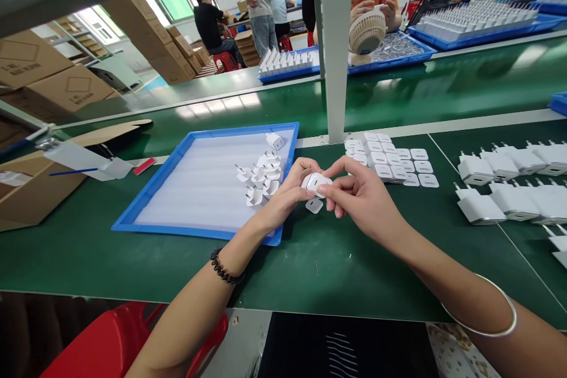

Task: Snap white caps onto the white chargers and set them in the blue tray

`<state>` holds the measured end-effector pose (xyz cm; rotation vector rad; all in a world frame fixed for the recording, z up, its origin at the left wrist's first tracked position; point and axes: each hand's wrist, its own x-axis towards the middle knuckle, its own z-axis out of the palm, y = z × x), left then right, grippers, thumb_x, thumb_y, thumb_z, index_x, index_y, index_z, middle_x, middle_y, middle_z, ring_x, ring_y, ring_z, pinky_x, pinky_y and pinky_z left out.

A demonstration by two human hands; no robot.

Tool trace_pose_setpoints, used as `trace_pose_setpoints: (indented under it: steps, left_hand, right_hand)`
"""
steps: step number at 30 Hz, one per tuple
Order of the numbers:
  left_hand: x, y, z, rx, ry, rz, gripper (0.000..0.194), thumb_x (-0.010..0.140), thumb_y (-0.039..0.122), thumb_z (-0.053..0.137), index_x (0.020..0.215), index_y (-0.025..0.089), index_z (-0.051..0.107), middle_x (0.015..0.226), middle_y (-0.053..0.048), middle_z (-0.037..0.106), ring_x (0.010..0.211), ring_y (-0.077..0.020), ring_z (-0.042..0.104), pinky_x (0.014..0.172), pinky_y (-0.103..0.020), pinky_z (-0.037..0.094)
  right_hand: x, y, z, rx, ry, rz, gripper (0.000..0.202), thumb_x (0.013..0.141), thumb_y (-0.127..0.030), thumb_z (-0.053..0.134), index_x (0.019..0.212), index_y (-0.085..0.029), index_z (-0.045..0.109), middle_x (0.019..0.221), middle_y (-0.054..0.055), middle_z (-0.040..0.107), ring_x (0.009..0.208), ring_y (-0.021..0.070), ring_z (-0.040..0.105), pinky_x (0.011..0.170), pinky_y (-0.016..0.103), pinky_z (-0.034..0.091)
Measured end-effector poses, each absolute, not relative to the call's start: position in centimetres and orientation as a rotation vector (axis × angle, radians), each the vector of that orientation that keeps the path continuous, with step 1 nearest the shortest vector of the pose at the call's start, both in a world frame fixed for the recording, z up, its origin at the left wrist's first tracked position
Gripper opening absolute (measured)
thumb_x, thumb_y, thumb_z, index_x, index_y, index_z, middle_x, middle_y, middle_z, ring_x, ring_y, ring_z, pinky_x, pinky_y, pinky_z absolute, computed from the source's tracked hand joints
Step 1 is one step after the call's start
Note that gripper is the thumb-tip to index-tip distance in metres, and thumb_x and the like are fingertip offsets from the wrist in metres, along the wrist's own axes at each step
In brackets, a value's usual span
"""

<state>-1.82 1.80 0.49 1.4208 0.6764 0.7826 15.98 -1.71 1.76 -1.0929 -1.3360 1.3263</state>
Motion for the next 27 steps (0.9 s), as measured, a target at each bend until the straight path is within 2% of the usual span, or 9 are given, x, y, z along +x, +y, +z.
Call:
trace_pose_setpoints:
  steps: [4,9,14,17,23,27]
  left_hand:
    - [-1.8,1.8,0.4,1.418,0.655,0.782,0.029,0.081,0.028,0.057,0.107,0.023,0.044,0.093,0.000,0.050,0.085,-0.0153,0.046,0.077,-0.028,0.035]
    - [-1.7,1.8,0.2,1.411,0.635,0.736,0.031,0.081,0.025,0.057,0.108,0.024,0.041,0.093,0.002,0.047,0.079,-0.0133,0.043,0.072,-0.027,0.033]
    - [-1.7,1.6,0.4,1.401,0.670,0.705,0.032,0.079,0.026,0.056,0.106,0.025,0.040,0.091,0.002,0.046,0.075,-0.0128,0.042,0.068,-0.026,0.032]
    - [-1.7,1.7,0.5,1.389,0.680,0.714,0.030,0.078,0.027,0.057,0.104,0.024,0.041,0.089,0.002,0.046,0.075,-0.0130,0.041,0.068,-0.026,0.032]
    - [-1.7,1.9,0.2,1.319,0.595,0.774,0.027,0.080,0.034,0.057,0.100,0.022,0.045,0.085,0.002,0.047,0.073,-0.0123,0.043,0.066,-0.025,0.034]
    - [-1.1,1.6,-0.1,1.327,0.698,0.825,0.019,0.086,0.037,0.054,0.090,0.020,0.048,0.082,0.002,0.047,0.070,-0.0108,0.046,0.064,-0.024,0.038]
  right_hand:
    - [16.1,-1.6,1.7,-1.106,-1.330,1.329,0.029,0.077,-0.037,0.082,0.085,-0.021,0.059,0.053,-0.004,0.063,0.045,0.0095,0.055,0.047,0.021,0.044]
    - [16.2,-1.7,1.8,-1.201,-1.336,1.292,0.033,0.073,-0.042,0.084,0.079,-0.021,0.059,0.044,-0.006,0.056,0.040,0.0088,0.048,0.041,0.020,0.037]
    - [16.2,-1.8,1.8,-1.269,-1.392,1.215,0.029,0.080,-0.044,0.077,0.079,-0.021,0.060,0.037,-0.009,0.045,0.037,0.0072,0.039,0.041,0.020,0.029]
    - [16.2,-1.8,1.8,-1.267,-1.408,1.213,0.028,0.084,-0.045,0.074,0.080,-0.021,0.060,0.038,-0.008,0.045,0.037,0.0070,0.037,0.041,0.021,0.027]
    - [16.3,-1.8,2.2,-1.151,-1.450,1.309,0.035,0.090,-0.055,0.064,0.079,-0.022,0.061,0.041,-0.006,0.047,0.039,0.0094,0.040,0.044,0.024,0.033]
    - [15.2,-1.9,1.0,-1.058,-1.542,1.463,0.042,0.094,-0.056,0.058,0.072,-0.021,0.062,0.051,-0.001,0.058,0.046,0.0123,0.050,0.050,0.027,0.042]
